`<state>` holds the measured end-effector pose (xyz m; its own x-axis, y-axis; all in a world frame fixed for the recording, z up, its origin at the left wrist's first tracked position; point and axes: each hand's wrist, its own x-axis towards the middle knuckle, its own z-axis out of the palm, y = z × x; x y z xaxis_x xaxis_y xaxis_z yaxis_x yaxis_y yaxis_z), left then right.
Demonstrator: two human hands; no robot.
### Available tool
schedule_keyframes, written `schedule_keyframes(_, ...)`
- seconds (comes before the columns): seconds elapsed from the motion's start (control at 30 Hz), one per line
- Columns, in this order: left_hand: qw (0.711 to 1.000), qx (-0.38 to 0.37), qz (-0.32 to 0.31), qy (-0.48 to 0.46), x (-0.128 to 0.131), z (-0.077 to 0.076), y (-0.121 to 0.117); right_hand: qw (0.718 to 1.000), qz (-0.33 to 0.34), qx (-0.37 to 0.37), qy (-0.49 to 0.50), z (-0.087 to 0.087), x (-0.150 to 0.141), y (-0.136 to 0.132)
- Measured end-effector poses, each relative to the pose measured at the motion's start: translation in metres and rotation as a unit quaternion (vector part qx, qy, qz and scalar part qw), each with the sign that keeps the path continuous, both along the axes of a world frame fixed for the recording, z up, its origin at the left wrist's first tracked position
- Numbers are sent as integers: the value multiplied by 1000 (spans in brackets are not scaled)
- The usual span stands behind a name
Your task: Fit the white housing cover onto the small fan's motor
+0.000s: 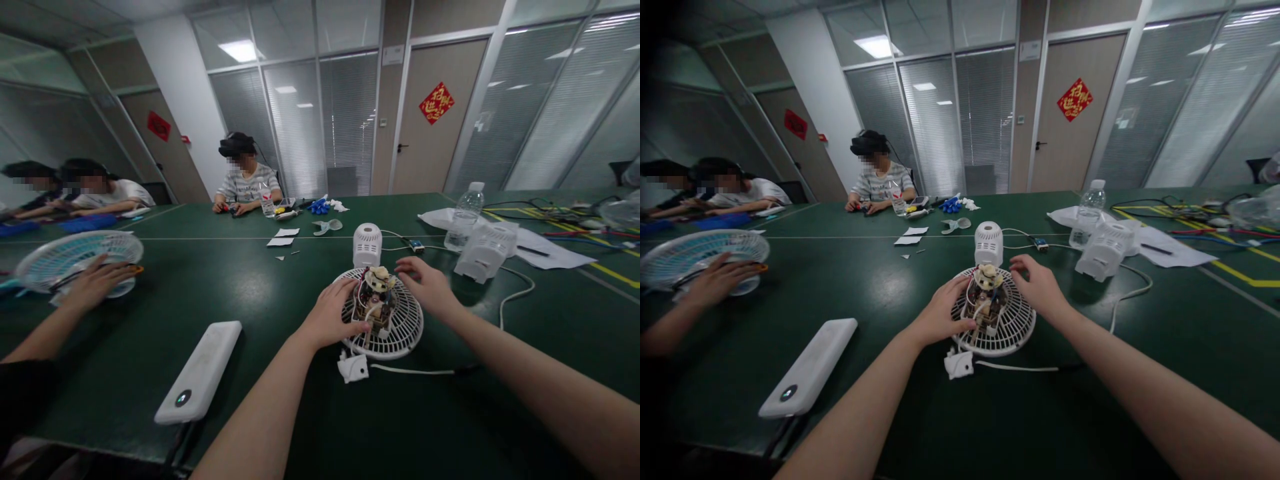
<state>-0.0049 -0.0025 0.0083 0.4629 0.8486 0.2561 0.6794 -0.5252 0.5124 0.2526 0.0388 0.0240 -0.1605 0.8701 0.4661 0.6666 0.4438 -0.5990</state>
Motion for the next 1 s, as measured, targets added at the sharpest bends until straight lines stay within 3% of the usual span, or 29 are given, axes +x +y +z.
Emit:
schedule_keyframes(0.17,1000,-4,-9,-11,-4,-5,3,1000,8,17,11,-7,-23,76)
schedule_keyframes(0.33,998,-18,-36,-53,-8,-15,10,999,31,6,10,-15,-38,118)
schedule_keyframes(0.67,999,14,-23,-41,0,-13,8,996,51,46,62,-19,-30,126)
schedule_keyframes(1.0,999,29,-18,-30,3,-12,6,988,37,60,134,-4,-16,124)
